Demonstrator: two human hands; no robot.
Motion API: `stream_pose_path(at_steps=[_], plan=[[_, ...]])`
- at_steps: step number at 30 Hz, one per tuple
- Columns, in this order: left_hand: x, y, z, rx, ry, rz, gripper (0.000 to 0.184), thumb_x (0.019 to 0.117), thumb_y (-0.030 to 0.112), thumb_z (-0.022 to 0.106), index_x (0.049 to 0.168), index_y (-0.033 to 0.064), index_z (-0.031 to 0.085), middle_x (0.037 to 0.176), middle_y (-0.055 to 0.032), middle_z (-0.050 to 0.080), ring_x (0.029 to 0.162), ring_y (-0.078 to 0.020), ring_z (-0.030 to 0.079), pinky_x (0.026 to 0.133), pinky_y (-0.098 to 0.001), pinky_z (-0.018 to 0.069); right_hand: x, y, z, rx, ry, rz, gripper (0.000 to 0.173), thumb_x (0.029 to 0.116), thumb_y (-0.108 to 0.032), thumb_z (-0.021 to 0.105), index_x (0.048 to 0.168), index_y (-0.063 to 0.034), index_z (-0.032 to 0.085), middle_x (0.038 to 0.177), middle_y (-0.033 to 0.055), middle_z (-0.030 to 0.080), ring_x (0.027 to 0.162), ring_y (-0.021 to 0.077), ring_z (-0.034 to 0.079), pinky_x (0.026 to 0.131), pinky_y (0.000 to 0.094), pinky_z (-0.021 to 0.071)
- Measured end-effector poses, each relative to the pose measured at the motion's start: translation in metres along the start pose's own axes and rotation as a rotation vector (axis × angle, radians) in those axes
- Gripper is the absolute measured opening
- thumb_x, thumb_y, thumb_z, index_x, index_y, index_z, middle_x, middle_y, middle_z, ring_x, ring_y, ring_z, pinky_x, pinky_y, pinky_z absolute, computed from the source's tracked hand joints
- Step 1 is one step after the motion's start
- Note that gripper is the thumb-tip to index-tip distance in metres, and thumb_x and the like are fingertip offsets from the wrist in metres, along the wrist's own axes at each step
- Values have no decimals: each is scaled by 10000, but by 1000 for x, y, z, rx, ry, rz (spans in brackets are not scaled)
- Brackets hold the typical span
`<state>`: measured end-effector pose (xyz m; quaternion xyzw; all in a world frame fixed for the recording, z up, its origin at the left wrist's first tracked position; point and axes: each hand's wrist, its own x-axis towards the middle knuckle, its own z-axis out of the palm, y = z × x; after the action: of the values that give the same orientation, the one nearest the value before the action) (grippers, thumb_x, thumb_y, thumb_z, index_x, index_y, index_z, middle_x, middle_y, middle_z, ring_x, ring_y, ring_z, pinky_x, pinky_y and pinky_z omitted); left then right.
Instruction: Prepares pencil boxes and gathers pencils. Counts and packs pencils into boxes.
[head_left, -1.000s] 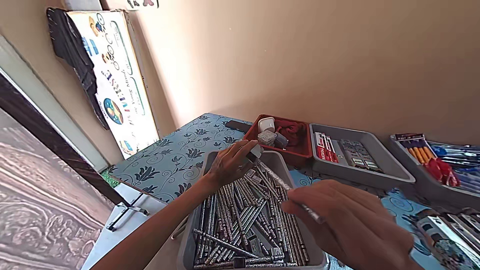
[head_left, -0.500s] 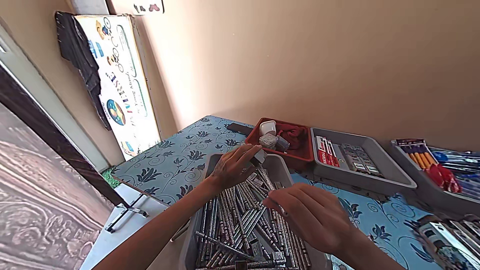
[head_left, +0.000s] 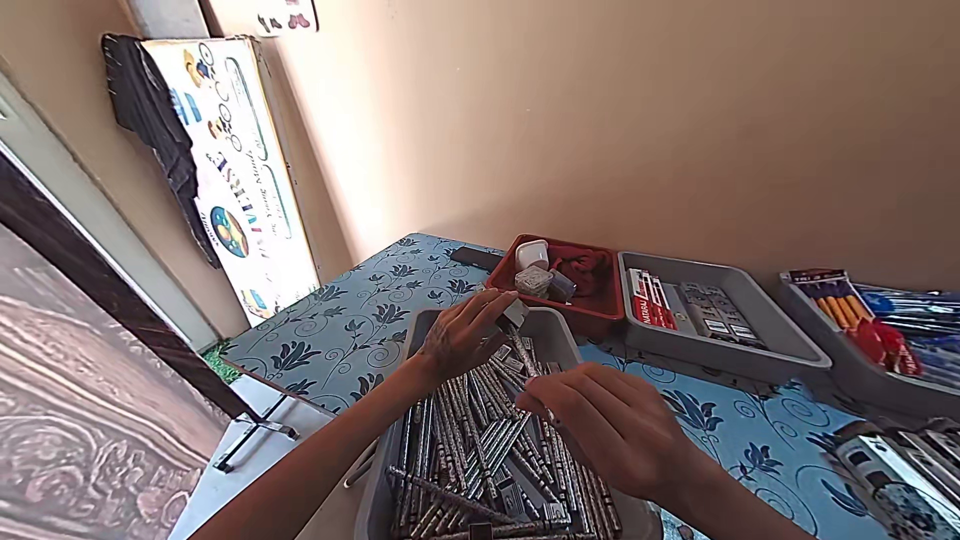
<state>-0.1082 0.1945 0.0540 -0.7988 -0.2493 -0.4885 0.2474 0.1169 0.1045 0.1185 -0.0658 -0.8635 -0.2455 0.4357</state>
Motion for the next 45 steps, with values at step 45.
stream_pose_path(at_steps=[45], plan=[[2,5,-7,3,-35,-15,401,908,129,677,1246,-83,632,1191,-263,691,1077,-315,712,890,-359,577,2,-14,-3,11,17,13,117,1046,-124,568,1018,-24,624,755,85,636,644,191,572,620,262,475]])
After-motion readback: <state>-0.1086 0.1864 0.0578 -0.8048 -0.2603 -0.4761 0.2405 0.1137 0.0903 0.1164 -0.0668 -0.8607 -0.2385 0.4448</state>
